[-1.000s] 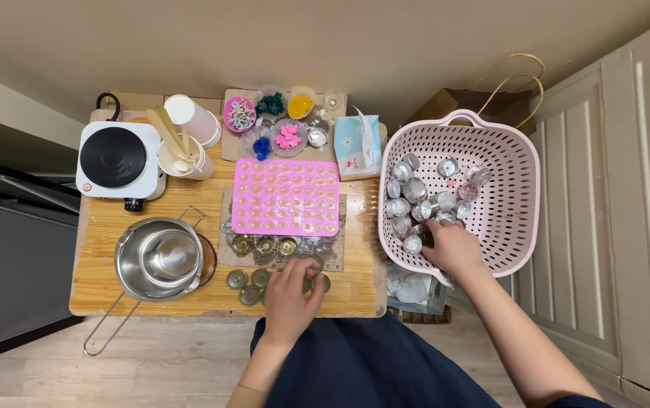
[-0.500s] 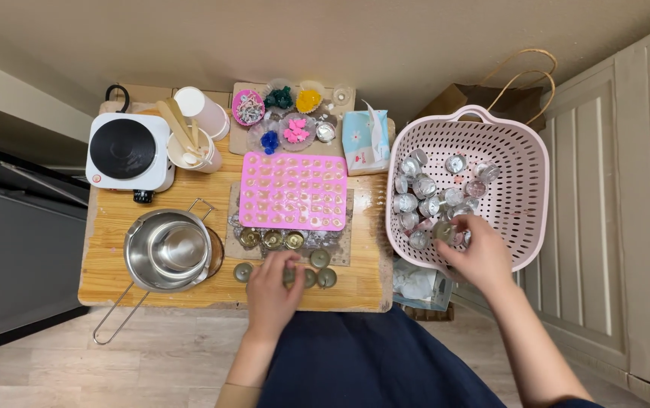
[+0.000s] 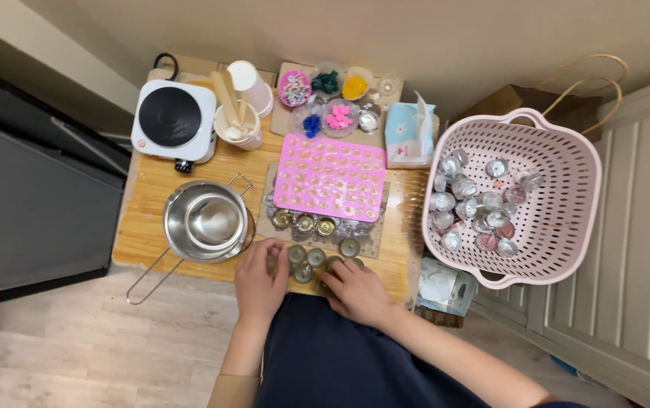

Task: Cleaning a metal wax melting pot with tissues and organizing tealight candle cups.

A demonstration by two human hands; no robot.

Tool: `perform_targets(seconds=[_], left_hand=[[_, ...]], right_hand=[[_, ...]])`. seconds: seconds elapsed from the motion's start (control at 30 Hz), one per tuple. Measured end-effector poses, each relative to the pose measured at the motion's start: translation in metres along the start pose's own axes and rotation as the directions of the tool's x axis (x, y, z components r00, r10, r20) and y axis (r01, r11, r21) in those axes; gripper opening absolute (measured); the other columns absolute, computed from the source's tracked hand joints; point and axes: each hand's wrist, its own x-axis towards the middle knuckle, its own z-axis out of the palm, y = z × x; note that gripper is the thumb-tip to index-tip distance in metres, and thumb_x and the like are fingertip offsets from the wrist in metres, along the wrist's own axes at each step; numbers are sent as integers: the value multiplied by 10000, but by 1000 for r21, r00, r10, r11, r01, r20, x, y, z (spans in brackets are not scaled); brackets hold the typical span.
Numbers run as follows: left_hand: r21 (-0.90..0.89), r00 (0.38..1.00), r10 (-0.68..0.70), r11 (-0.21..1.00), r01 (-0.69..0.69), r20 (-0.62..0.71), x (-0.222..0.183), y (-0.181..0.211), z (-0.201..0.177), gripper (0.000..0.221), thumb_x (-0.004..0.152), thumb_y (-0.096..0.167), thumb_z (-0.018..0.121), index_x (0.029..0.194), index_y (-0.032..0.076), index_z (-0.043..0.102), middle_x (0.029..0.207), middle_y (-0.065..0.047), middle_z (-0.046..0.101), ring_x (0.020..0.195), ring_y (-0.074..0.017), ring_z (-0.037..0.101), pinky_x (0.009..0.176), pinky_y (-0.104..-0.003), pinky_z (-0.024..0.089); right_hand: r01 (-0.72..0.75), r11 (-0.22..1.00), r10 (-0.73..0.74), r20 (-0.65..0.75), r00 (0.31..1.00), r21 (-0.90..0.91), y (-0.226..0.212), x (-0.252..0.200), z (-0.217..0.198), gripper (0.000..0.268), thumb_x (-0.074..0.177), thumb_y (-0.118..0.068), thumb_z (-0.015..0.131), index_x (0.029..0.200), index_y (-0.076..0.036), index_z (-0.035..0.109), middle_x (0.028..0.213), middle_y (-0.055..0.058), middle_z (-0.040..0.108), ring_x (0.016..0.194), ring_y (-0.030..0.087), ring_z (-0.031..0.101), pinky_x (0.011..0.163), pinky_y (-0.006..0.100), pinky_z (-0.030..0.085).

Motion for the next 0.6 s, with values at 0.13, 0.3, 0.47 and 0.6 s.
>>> perform_targets(seconds=[0.13, 0.3, 0.47, 0.6], left_hand=[[14, 1000, -9, 1000, 9, -13, -8, -4, -5, 145, 906, 117, 698, 1036, 71, 651, 907, -62, 690, 835, -222, 690, 750, -364, 495], [13, 1000, -20, 1000, 20, 7, -8, -3, -7, 151, 896, 128, 709, 1028, 74, 662, 908, -57, 699, 817, -214, 698, 735, -365, 490], [-21, 999, 2, 1000, -1, 53, -3, 0, 6, 139, 904, 138, 707, 1023, 80, 665, 905, -61, 698, 810, -215, 702, 722, -360, 502], [-40, 993, 59, 998, -55, 101, -2, 3, 22, 146, 896, 152, 710, 1022, 88, 673, 889, -57, 704, 805, -228, 701, 707, -373, 501]], right_hand=[[57, 996, -60, -36, 998, -68, 1, 11, 15, 529, 734, -249, 789, 1229, -119, 654, 1089, 70, 567, 1019, 258, 572, 767, 389, 510], [45, 996, -52, -84, 995, -74, 1, 15, 17, 529, 802, -296, 789, 1287, -136, 651, 1067, 58, 558, 992, 254, 567, 761, 397, 483], [-38, 999, 43, -207, 977, 31, -1, 3, -24, 508, 798, -339, 803, 1240, -121, 678, 1028, 75, 602, 949, 271, 580, 762, 398, 489], [-126, 971, 221, -561, 798, 202, 43, -29, -58, 237, 905, -257, 786, 1094, -123, 733, 974, 36, 696, 922, 208, 645, 819, 340, 519]])
